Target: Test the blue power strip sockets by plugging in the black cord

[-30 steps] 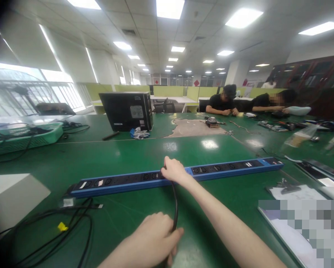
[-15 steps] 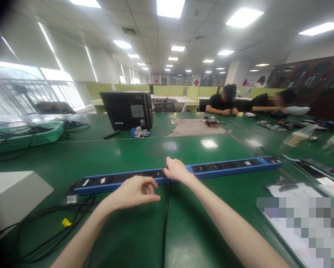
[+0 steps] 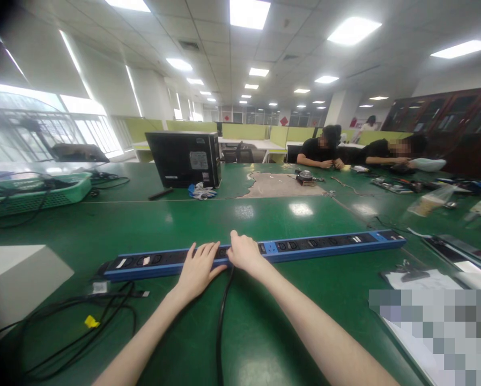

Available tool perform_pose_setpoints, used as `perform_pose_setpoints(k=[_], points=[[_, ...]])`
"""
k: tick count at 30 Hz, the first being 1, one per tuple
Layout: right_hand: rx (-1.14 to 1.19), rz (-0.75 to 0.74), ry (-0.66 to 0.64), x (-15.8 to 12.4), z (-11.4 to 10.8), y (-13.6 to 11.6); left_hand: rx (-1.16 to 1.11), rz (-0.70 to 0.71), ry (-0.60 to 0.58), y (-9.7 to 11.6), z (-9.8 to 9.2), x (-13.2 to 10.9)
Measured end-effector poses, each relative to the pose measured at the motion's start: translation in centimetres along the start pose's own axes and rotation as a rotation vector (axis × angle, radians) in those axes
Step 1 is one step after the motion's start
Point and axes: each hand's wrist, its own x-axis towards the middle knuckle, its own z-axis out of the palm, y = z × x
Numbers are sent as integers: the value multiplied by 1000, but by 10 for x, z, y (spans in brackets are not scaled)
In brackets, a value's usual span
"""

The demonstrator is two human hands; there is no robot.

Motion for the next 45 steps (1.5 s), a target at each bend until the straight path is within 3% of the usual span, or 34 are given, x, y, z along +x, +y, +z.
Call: perform_pose_setpoints(k=[12, 23, 30, 36, 45], points=[[17, -15, 35, -11, 5, -2, 22, 23, -11, -1, 5, 2], [82, -21, -53, 16, 8, 20, 68, 41, 8, -1, 5, 2], [183, -127, -312, 31, -14, 33, 75, 42, 8, -1, 3, 2], [-36, -152, -116, 22, -12, 15, 72, 37, -2, -1, 1, 3], [-47, -153, -64, 2, 0, 10, 60, 31, -2, -4, 3, 3]])
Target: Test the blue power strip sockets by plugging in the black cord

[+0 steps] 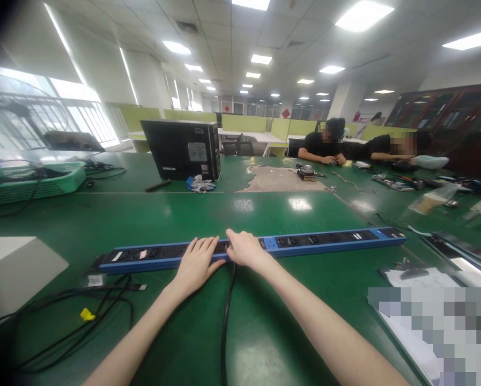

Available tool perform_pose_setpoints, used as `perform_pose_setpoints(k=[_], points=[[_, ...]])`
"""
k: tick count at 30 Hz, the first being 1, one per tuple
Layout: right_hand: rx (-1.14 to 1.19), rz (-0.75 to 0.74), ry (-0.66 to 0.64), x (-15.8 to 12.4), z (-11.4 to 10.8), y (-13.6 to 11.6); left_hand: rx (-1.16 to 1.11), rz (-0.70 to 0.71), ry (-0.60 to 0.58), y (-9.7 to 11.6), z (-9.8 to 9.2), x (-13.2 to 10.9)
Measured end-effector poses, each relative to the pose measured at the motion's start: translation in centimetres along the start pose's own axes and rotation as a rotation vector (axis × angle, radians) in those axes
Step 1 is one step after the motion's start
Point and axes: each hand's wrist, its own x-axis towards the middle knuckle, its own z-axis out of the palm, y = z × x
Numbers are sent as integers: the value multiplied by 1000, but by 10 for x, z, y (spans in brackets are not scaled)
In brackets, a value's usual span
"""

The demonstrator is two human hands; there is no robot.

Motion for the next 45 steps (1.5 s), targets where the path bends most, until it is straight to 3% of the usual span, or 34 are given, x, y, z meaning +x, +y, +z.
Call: perform_pose_setpoints(k=[8, 16, 21, 29, 31, 35, 37, 42, 45], points=[[97, 7, 55, -3, 8, 3, 15, -3, 3, 2, -1, 0], [415, -66, -255, 24, -6, 29, 19, -3, 2, 2, -1, 0], [119, 20, 28, 10, 7, 10, 13, -8, -4, 2, -2, 0], [56, 82, 36, 3, 8, 7, -2, -2, 8, 4, -1, 0], [99, 73, -4, 13, 1, 12, 0, 7, 12, 4, 0, 0], [251, 5, -264, 33, -11, 23, 21, 13, 3, 6, 1, 1], [306, -20, -326, 35, -12, 25, 29, 15, -4, 6, 2, 1], [178, 84, 29, 19, 5, 16, 32, 26, -13, 5, 1, 2], [213, 102, 78, 14, 7, 14, 31, 26, -14, 5, 1, 2]])
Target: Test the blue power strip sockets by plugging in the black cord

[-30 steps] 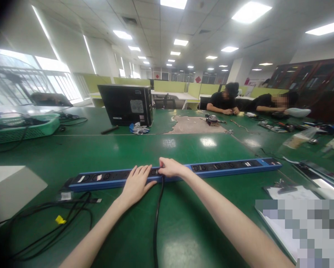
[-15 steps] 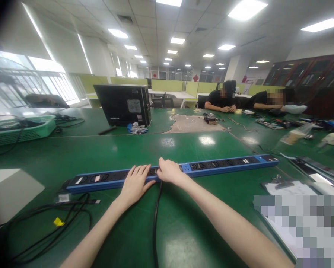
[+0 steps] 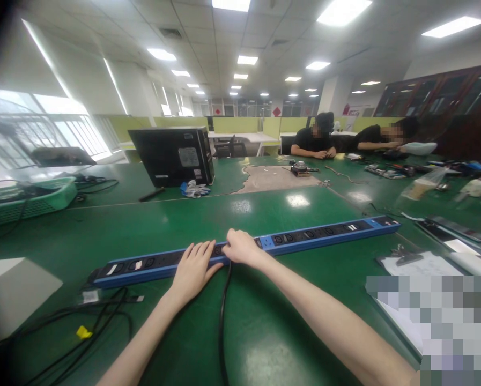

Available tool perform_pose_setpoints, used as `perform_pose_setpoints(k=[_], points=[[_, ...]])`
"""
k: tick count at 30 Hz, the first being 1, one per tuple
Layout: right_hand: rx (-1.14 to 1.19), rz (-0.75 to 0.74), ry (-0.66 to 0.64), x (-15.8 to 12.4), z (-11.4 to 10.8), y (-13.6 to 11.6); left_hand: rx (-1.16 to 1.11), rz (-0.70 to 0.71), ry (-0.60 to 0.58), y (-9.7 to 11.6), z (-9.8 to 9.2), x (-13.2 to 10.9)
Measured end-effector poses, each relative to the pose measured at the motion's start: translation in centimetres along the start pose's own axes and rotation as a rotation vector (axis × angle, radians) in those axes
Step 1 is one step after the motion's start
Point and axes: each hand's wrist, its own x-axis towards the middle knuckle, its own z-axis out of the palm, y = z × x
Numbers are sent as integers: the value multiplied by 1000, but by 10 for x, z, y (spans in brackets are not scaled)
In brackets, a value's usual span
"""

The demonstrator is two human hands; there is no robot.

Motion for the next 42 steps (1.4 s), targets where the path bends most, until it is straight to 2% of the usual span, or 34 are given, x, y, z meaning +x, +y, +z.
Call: perform_pose_setpoints(k=[2, 5, 7, 12, 14, 18, 23, 28, 33, 36, 40, 42], points=[[84, -1, -74, 3, -5, 2, 0, -3, 0, 0, 0, 0], [233, 18, -262, 9, -15, 7, 0, -5, -7, 0, 0, 1], [241, 34, -315, 9, -20, 7, -4, -4, -11, 1, 0, 1], [-127, 21, -127, -5, -19, -5, -29, -25, 3, 4, -3, 1], [-185, 15, -102, -10, -17, -11, -42, -42, 9, 7, -4, 1], [-154, -4, -131, -10, -16, -16, -70, -42, 15, 17, -4, 4], [-122, -3, -142, -12, -14, -14, -93, -32, -2, 30, 2, 20], [-98, 8, -69, -15, -6, -8, -143, 6, -38, 30, 5, 33], [-77, -8, -116, -9, -8, -2, -171, -14, -30, 28, 3, 34], [-80, -14, -46, -17, 0, -3, -190, -9, -41, 27, 1, 34], [-16, 4, 55, -36, 21, -5, -195, -13, -39, 25, 0, 34], [15, 19, 63, -35, 17, -4, -193, -15, -35, 24, 0, 34]])
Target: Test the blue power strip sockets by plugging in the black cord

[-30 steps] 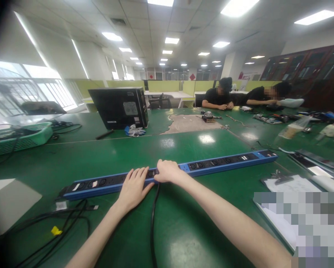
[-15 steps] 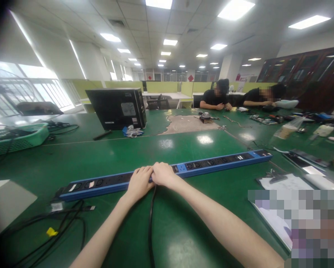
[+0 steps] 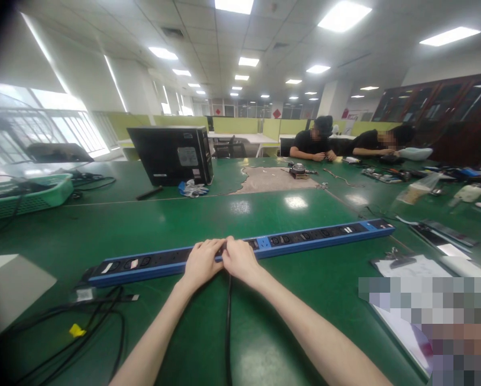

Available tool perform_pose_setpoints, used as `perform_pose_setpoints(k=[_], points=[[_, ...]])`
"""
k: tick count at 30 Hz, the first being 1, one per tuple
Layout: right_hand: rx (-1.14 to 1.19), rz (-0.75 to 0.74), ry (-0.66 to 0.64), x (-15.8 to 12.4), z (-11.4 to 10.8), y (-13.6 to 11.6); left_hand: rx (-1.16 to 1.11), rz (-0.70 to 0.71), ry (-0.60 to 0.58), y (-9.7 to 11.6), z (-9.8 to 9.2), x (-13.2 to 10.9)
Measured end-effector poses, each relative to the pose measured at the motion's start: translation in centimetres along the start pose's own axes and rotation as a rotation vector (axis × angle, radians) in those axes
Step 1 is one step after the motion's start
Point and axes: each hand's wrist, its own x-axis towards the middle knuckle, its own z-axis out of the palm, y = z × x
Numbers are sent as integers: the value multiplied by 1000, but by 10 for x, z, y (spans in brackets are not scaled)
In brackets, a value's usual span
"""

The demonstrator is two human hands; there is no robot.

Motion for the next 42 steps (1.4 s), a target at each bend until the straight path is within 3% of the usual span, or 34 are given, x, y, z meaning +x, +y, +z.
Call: perform_pose_setpoints(k=[2, 4, 7, 9, 12, 16, 20, 24, 28, 34, 42], points=[[23, 20, 31, 12, -24, 3, 8, -2, 4, 0, 1, 0], [47, 25, 115, 32, -65, 6, 17, -2, 6, 0, 3, 0], [62, -101, 129, 54, -126, 10, 22, -8, 4, 2, 4, 2], [55, -110, 127, 51, -143, 14, 16, -15, -5, 4, 5, 3], [60, -70, 68, 29, -131, 29, 8, -16, -18, 7, 4, 2], [83, 76, 18, -2, -101, 78, 9, -20, -12, 12, 4, 1], [115, 143, 34, -21, -101, 136, 16, -16, -24, 12, 6, 1], [281, 164, 36, -37, -103, 166, 33, -3, -20, 13, 12, 1], [386, 160, -43, -40, -88, 162, 47, 11, 6, 29, 19, 4], [51, 140, 36, -29, -66, 139, 20, 28, 10, 64, 26, 20], [-76, 130, 49, -33, -60, 127, 26, 12, 42, 65, 31, 23]])
